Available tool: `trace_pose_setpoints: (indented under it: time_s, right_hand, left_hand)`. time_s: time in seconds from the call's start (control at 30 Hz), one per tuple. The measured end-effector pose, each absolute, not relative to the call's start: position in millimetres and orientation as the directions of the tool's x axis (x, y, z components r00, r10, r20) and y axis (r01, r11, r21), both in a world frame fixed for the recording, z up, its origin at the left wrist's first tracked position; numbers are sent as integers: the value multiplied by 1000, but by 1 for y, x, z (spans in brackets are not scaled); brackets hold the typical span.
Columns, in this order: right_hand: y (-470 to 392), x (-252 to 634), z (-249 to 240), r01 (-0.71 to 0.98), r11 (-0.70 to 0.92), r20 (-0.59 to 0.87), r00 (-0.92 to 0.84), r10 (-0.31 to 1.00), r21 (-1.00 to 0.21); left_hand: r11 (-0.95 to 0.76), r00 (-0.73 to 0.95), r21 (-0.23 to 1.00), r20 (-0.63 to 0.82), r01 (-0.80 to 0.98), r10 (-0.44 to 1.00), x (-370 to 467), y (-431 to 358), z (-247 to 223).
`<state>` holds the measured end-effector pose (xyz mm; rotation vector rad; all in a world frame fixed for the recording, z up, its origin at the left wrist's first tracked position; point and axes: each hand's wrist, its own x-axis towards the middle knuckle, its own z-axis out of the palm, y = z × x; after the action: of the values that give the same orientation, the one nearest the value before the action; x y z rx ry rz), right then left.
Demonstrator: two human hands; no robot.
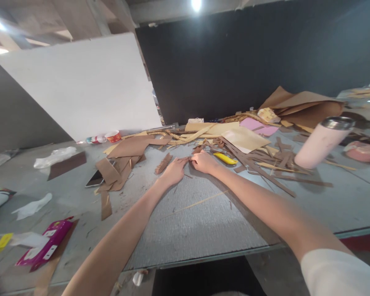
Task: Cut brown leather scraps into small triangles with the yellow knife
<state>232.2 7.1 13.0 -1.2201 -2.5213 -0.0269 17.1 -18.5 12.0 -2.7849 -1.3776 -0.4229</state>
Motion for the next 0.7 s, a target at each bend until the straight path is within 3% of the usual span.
trace_pose_setpoints:
  time_s: [0.27,0.7]
  right_hand:
    - [13,233,7,815,550,330,-477,815,-181]
    - [11,233,8,814,562,328,-495,804,-148]
  left_hand:
    - [-600,565,95,250,794,787,21,-19,11]
    - [-549,496,163,277,820,823,18,-24,4]
